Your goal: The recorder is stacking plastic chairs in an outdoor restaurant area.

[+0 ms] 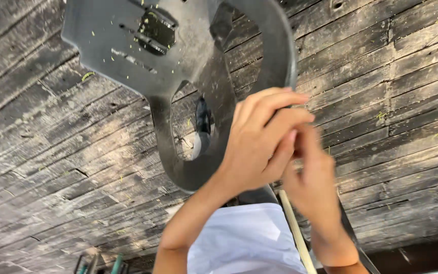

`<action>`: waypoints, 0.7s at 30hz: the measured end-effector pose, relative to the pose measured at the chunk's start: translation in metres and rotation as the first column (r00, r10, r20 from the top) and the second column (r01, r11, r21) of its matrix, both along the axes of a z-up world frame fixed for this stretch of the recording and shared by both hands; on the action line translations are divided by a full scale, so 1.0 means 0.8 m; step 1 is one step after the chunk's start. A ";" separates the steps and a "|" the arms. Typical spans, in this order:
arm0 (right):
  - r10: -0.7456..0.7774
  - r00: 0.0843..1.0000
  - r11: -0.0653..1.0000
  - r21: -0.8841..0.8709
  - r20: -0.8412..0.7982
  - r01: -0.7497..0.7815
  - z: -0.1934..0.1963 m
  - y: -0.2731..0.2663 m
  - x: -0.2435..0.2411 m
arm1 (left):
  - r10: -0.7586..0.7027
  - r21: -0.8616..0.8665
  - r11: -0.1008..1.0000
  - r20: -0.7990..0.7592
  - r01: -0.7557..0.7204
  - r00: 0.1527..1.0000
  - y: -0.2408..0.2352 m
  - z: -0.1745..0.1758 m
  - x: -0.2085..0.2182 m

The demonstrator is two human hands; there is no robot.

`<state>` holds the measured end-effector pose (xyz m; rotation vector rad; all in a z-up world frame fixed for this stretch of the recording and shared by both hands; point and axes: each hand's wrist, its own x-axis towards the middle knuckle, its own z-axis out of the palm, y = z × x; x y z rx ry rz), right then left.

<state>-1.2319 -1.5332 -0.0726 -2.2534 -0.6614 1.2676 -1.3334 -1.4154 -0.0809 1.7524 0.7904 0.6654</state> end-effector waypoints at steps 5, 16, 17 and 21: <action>0.194 0.971 0.925 0.305 0.139 -0.228 -0.061 -0.014 -0.017 | -0.352 0.331 0.842 -0.260 0.425 0.899 0.013 -0.063 0.040; 0.382 0.920 0.822 0.422 0.088 -0.382 0.086 0.081 0.030 | -0.234 0.541 0.804 -0.093 0.247 0.968 0.098 0.085 -0.018; 0.449 0.881 0.735 0.500 0.149 -0.458 0.106 0.093 0.029 | -0.214 0.587 0.769 -0.138 0.254 0.967 0.101 0.097 -0.032; 0.586 0.671 0.488 0.463 0.455 -0.740 0.163 0.124 0.007 | -0.039 0.680 0.724 -0.131 0.118 0.991 0.088 0.119 -0.083</action>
